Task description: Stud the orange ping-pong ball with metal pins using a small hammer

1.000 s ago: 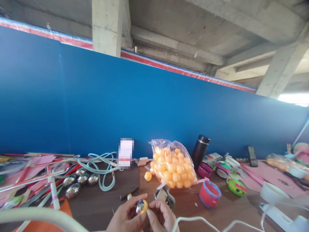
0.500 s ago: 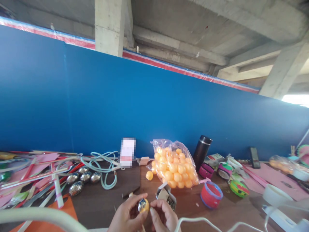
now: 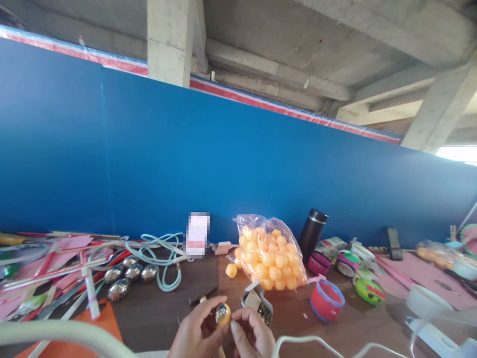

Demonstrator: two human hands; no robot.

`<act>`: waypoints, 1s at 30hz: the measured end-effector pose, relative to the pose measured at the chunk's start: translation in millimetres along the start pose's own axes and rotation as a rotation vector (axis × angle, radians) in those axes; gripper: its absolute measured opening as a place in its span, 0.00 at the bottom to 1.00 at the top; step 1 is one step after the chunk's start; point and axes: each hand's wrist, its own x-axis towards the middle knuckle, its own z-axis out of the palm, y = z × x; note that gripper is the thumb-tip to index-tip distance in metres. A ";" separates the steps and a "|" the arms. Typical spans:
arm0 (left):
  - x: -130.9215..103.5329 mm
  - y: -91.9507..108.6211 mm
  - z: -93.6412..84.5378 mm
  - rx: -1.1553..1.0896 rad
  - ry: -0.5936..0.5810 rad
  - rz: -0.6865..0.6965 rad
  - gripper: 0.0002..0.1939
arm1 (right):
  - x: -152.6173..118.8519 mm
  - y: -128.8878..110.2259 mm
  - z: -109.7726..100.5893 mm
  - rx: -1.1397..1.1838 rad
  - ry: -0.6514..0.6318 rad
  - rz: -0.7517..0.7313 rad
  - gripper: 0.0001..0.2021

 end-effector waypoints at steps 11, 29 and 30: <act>1.9 3.0 -6.2 0.262 0.053 0.105 0.18 | 1.2 -1.0 -3.7 0.057 -0.073 0.083 0.25; 1.1 -9.1 -4.1 0.361 0.019 0.219 0.22 | 7.0 4.7 -8.8 0.189 -0.157 0.216 0.24; 0.7 -10.5 -3.6 0.379 0.019 0.240 0.22 | 7.4 4.3 -9.9 0.161 -0.155 0.215 0.24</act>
